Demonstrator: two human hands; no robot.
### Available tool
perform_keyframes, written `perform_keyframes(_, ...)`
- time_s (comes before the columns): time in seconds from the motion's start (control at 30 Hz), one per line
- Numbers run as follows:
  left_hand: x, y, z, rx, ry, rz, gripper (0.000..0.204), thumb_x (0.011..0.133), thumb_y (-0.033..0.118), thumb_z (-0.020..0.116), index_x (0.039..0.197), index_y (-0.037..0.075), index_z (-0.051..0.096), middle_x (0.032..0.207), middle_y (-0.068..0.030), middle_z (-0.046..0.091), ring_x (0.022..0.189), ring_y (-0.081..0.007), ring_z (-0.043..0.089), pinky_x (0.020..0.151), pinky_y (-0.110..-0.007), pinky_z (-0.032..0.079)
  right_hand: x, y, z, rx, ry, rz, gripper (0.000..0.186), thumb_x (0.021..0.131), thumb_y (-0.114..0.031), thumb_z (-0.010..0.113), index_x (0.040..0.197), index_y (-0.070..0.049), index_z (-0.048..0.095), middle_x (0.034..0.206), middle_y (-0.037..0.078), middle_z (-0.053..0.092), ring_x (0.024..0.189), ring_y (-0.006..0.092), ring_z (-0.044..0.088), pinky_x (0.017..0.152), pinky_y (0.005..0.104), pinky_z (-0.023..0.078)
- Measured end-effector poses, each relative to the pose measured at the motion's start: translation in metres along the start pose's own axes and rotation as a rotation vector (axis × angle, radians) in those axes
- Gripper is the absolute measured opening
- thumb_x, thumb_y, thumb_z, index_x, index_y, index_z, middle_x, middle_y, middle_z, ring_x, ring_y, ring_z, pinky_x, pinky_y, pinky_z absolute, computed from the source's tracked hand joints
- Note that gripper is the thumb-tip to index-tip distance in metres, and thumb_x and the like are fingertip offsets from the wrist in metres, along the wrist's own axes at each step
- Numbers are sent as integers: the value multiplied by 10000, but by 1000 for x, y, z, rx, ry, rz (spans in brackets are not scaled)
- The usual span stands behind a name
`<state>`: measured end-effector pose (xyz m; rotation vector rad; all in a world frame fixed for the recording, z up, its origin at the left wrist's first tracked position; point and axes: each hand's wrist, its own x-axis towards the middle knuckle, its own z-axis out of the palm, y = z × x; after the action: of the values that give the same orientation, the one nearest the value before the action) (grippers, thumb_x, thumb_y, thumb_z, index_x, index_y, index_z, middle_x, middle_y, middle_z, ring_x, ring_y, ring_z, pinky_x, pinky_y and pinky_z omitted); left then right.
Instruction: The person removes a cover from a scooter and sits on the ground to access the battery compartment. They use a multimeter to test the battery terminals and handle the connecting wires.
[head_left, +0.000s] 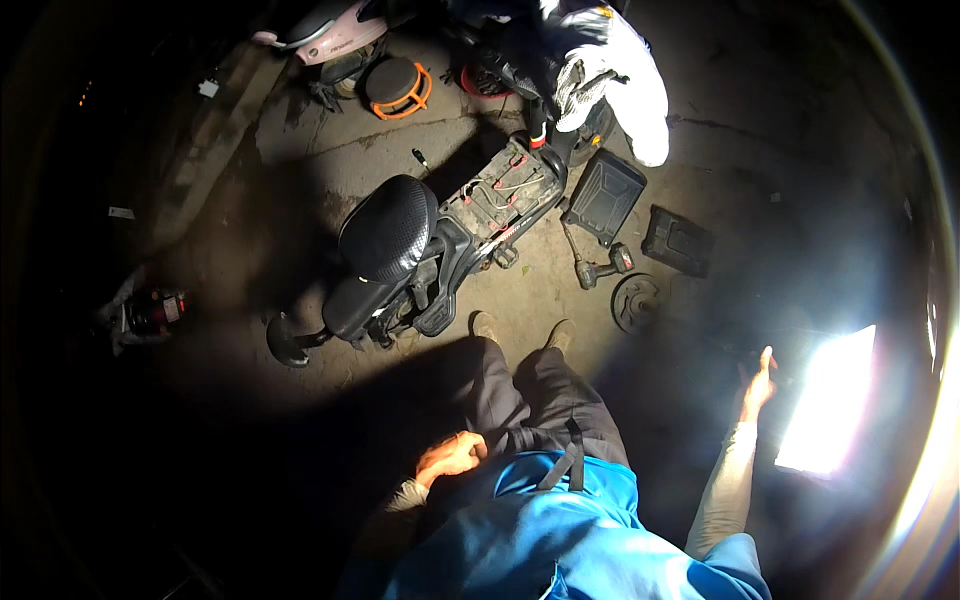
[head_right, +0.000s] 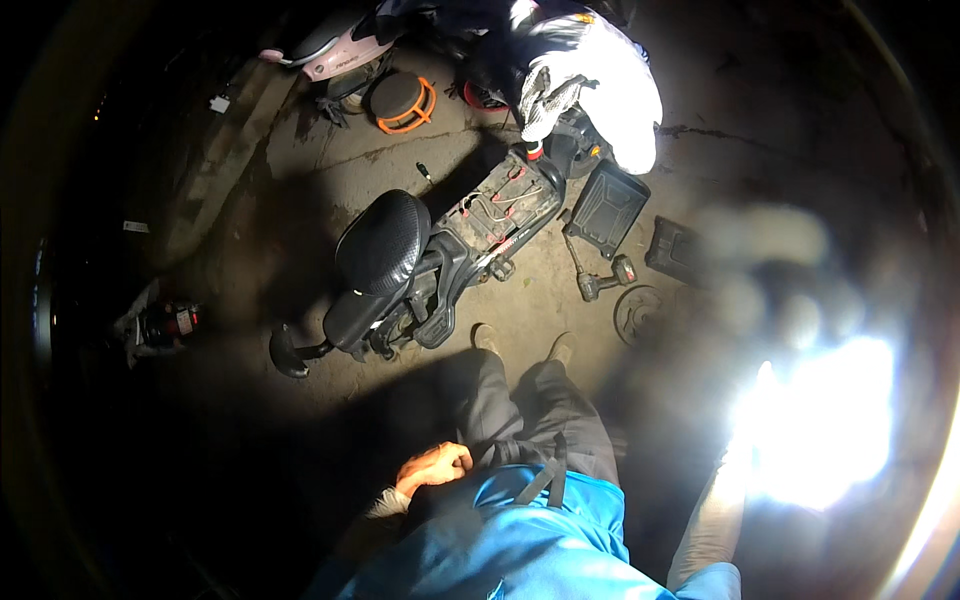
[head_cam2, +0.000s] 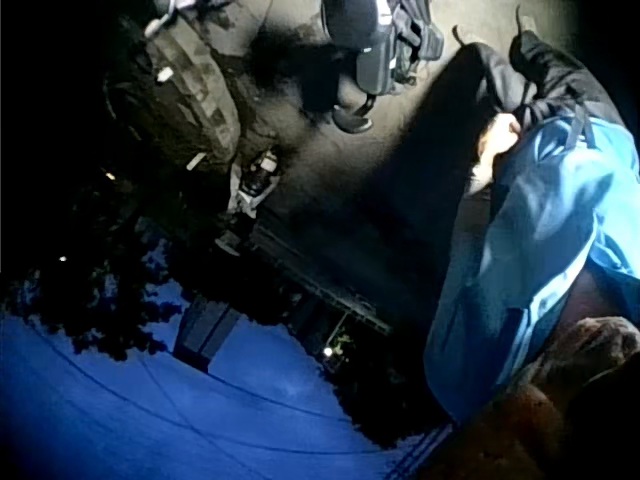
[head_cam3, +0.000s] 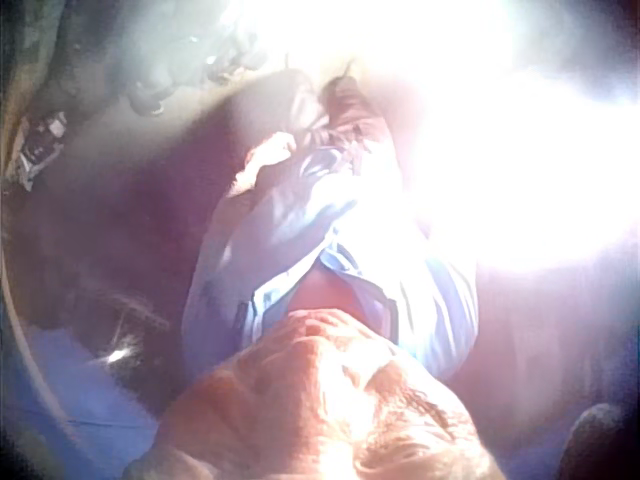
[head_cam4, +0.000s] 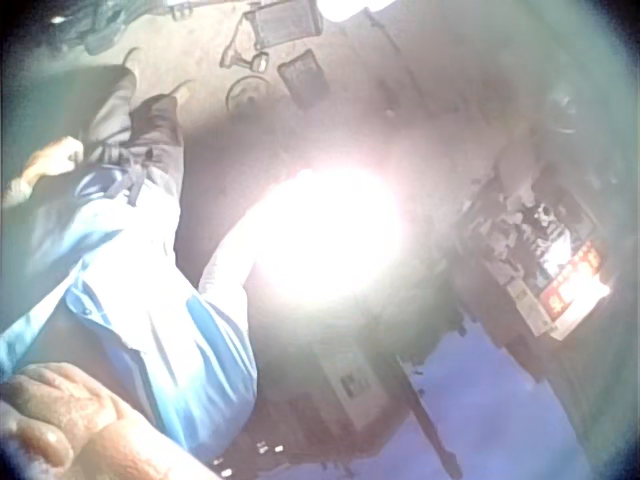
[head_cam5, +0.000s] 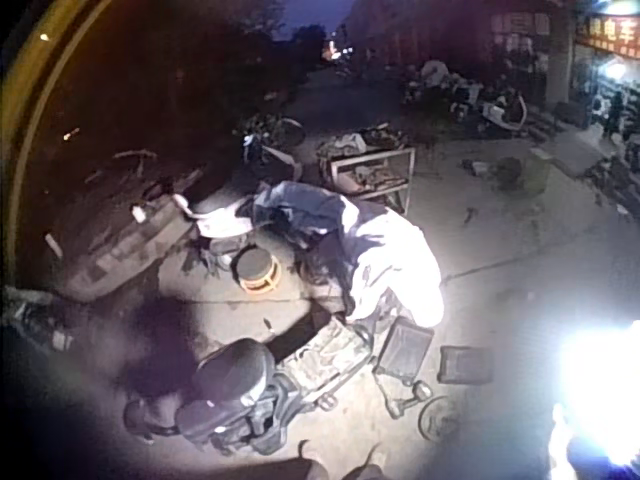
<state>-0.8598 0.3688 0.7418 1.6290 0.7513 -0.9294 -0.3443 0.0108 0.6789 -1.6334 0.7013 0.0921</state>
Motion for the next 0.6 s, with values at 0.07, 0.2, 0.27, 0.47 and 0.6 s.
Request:
perform_keyframes(0.07,2,2,0,17,-41,-32,259,816,98,650,1049,54,754,1011,-159,773,978,-306,743,839,-388,566,-39,-33,29,-54,14,-20,458,905,-368,833,1218,-73,676,1175,76,665,1087,212,657,926,523,562)
perform_keyframes(0.2,14,-3,-8,37,-65,24,241,816,118,689,1042,64,755,981,-148,775,946,-291,748,809,-377,564,-14,-11,2,-101,-136,-176,536,915,-325,828,1333,-65,614,1297,89,622,1189,220,620,954,503,547)
perform_keyframes(0.27,17,-3,-13,44,-63,83,254,824,118,704,1061,31,733,917,-111,757,849,-230,720,748,-356,545,1,0,1,-105,-48,-191,598,921,-307,822,1402,-64,562,1368,93,590,1250,227,587,986,495,528)
perform_keyframes(0.47,32,1,-27,33,-270,59,248,820,160,715,1042,47,714,877,-83,728,851,-209,695,756,-357,532,-40,42,-27,-426,34,-413,675,932,-250,804,1474,-17,477,1386,110,560,1182,210,554,990,373,474)
perform_keyframes(0.6,26,14,-63,-122,-352,271,273,911,204,654,1171,126,631,1094,-20,638,1036,-171,616,921,-320,476,-117,120,-48,-538,-451,-155,296,941,-123,700,1200,-44,582,897,-5,586,808,118,559,749,294,501)
